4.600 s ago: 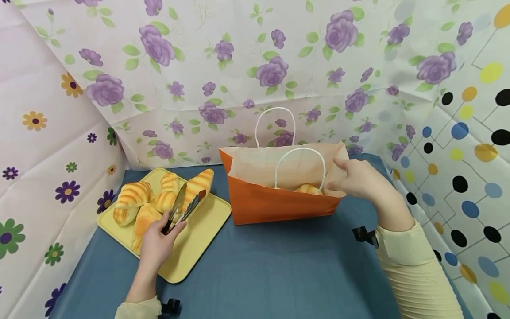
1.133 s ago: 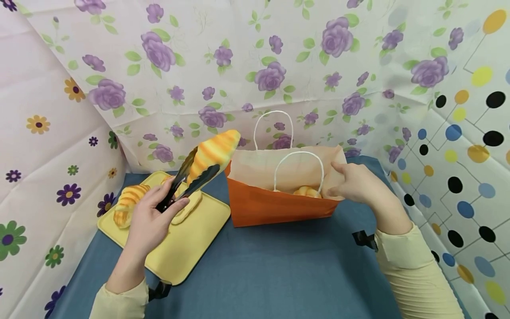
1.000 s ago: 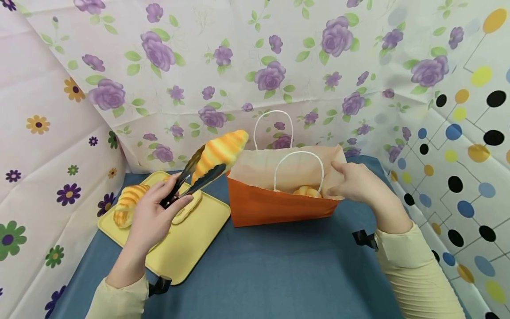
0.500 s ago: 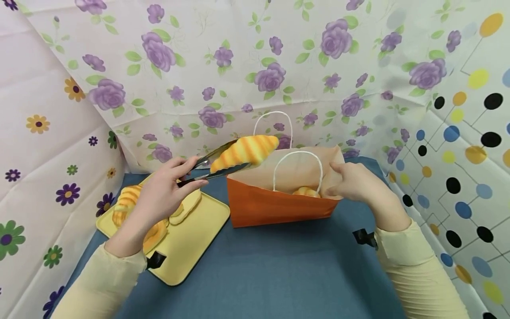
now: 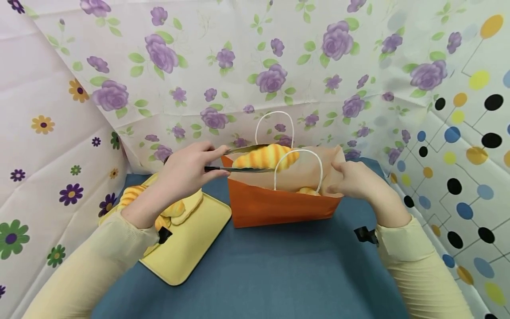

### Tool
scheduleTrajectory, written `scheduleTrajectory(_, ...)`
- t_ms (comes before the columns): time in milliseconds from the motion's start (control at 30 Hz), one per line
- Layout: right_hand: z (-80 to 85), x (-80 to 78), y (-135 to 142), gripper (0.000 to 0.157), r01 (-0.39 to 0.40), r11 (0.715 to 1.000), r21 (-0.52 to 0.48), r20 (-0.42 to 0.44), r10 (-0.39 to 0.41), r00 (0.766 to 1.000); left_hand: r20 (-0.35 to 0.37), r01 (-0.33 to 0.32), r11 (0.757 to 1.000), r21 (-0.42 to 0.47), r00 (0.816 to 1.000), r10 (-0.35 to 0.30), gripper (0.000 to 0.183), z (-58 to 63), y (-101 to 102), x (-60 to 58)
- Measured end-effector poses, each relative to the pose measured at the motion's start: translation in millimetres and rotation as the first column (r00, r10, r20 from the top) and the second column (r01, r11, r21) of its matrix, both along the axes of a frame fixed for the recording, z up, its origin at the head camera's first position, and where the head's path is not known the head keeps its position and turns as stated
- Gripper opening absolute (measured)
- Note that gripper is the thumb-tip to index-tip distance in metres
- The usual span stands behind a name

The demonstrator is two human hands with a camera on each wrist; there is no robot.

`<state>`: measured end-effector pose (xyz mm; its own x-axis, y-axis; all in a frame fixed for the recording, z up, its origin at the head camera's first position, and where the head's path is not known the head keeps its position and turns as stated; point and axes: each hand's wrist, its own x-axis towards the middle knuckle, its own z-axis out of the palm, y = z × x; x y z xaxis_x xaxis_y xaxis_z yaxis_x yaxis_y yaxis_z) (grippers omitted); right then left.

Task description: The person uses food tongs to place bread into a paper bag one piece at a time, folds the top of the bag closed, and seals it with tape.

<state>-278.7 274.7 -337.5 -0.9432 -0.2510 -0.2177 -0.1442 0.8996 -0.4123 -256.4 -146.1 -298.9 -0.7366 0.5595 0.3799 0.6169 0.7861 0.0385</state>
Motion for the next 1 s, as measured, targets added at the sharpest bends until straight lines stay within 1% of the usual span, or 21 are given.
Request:
scheduleTrajectory(167, 0.0, -1.1, 0, 0.097, 0.0, 1.0, -0.002, 0.02, 0.0, 1.0, -0.013, 0.018, 0.996, -0.084, 1.0, -0.019, 0.056, 3.0, 14, -7.8)
scheduleTrajectory(300, -1.6, -2.4, 0, 0.097, 0.002, 1.0, 0.0, 0.017, -0.002, 1.0, 0.001, 0.021, 0.985, -0.169, 1.0, -0.021, 0.056, 3.2, 24, -10.8)
scheduleTrajectory(533, -2.8, -4.9, -1, 0.095, -0.013, 1.0, -0.001, 0.001, 0.013, 1.0, 0.049, 0.008, 0.956, -0.294, 0.999, 0.006, 0.063, 1.4, 39, -15.7)
scheduleTrajectory(700, -1.9, -6.2, -3, 0.091, -0.027, 1.0, 0.008, -0.013, 0.027, 1.0, 0.11, -0.009, 0.939, -0.343, 0.993, 0.05, 0.064, 7.3, 51, -22.6)
scheduleTrajectory(767, -1.5, -7.2, -3, 0.09, -0.028, 1.0, 0.01, -0.015, 0.028, 1.0, 0.128, -0.012, 0.928, -0.372, 0.99, 0.064, 0.063, 11.7, 56, -24.9)
scheduleTrajectory(900, -0.5, -8.6, -5, 0.09, -0.021, 1.0, 0.014, -0.013, 0.021, 1.0, 0.14, -0.004, 0.896, -0.443, 0.987, 0.074, 0.062, 18.6, 69, -28.6)
scheduleTrajectory(1000, -0.4, -8.9, -6, 0.091, -0.015, 1.0, 0.013, -0.006, 0.015, 1.0, 0.155, 0.005, 0.874, -0.486, 0.985, 0.081, 0.058, 18.8, 80, -31.2)
